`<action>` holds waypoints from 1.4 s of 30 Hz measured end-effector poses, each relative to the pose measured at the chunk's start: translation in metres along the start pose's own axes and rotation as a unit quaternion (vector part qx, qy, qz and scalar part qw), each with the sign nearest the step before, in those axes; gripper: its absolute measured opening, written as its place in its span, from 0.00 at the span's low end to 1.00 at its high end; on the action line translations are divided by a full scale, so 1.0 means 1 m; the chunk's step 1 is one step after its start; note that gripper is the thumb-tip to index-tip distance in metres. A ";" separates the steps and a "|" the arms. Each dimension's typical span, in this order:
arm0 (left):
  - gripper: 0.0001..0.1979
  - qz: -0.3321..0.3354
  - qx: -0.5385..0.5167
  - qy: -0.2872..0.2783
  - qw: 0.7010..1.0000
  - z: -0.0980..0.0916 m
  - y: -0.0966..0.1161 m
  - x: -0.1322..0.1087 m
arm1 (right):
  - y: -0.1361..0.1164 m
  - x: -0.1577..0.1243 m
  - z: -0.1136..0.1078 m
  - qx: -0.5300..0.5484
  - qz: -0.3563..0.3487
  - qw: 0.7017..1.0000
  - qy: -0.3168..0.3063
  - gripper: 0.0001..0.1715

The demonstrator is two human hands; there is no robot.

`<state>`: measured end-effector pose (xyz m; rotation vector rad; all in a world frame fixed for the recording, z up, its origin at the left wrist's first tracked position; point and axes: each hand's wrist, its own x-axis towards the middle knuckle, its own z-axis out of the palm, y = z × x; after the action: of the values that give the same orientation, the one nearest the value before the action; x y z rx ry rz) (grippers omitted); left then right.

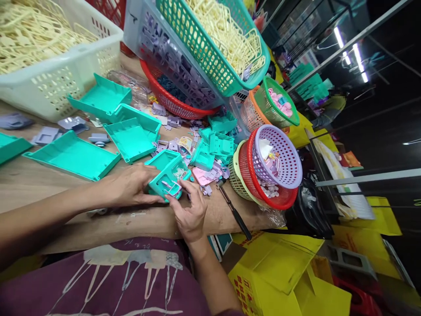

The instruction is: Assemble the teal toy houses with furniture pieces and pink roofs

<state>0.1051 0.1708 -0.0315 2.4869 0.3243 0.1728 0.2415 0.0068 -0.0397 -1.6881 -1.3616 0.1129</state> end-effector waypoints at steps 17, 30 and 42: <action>0.10 -0.019 -0.010 -0.043 0.999 0.001 0.009 0.001 | 0.005 -0.027 0.013 0.010 -0.012 0.998 0.054 0.20; 0.09 0.044 0.091 0.016 0.995 0.012 0.017 -0.003 | 0.019 -0.021 0.010 -0.057 -0.030 0.996 0.061 0.17; 0.06 0.050 0.057 -0.002 0.997 0.005 0.018 -0.005 | 0.019 -0.009 -0.016 -0.027 -0.095 0.993 -0.061 0.25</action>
<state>0.1049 0.1521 -0.0251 2.6175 0.2136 0.1946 0.2610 -0.0083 -0.0479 -1.6086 -1.6229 0.0702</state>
